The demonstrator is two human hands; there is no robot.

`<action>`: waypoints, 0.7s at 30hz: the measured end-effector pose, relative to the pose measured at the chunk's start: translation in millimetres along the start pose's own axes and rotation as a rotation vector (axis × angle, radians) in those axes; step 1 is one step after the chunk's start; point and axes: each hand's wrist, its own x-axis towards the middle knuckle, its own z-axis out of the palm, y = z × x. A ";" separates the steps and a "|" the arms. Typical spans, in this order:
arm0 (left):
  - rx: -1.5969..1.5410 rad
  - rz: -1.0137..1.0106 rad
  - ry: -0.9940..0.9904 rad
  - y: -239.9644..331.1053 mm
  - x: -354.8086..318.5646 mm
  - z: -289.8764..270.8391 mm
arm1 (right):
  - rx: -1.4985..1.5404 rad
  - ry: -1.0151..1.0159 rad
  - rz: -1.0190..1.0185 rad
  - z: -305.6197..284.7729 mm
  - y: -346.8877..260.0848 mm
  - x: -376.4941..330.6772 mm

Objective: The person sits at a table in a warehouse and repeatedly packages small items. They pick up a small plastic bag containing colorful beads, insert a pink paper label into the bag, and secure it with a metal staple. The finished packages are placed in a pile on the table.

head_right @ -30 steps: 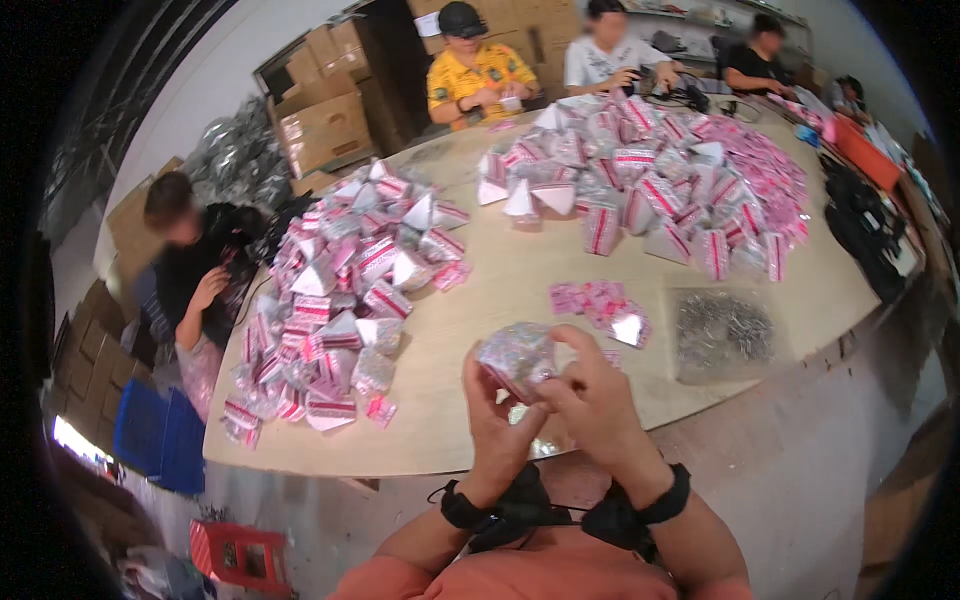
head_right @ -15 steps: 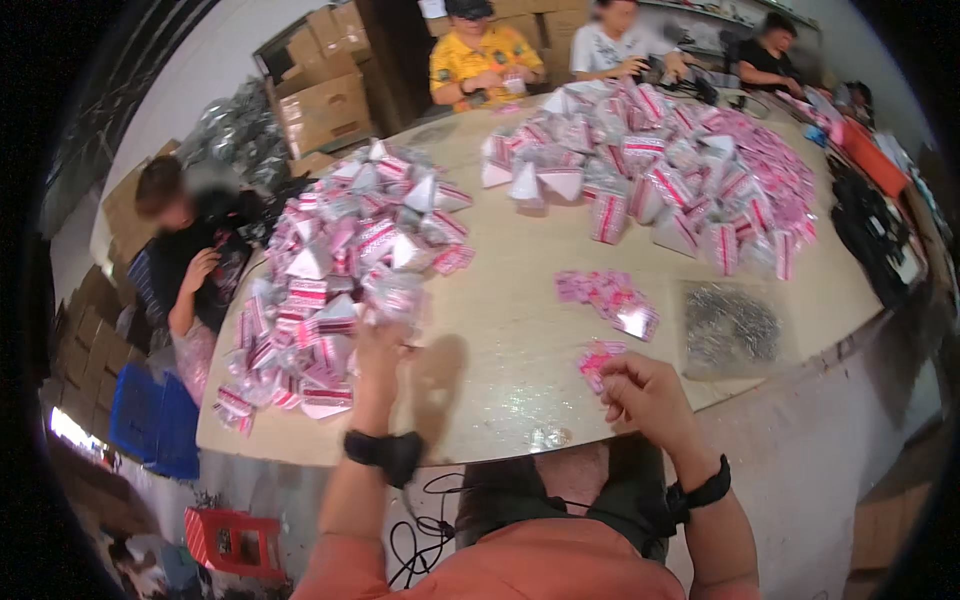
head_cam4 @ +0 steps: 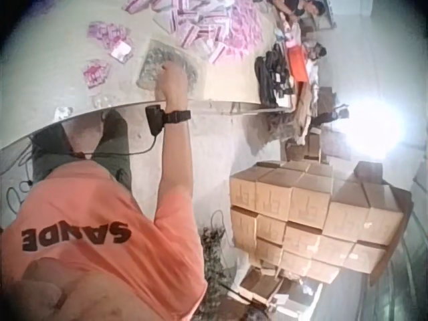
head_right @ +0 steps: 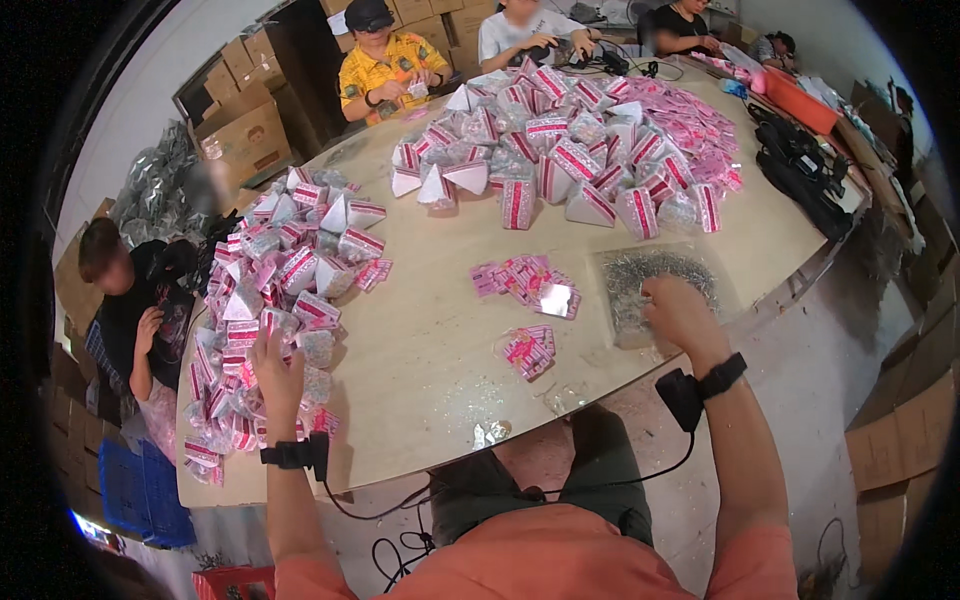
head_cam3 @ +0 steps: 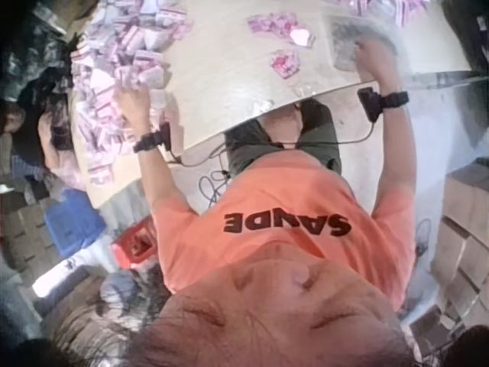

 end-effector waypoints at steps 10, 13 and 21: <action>-0.713 0.192 -0.400 157.9 -37.9 15.6 | 0.008 -0.206 0.017 15.6 13.2 24.4; -0.776 0.209 -0.522 198.1 -24.4 31.2 | 0.012 -0.224 0.019 21.0 24.0 27.9; -0.536 0.286 -0.499 233.1 -16.7 77.3 | 0.060 -0.061 0.015 13.0 31.2 25.7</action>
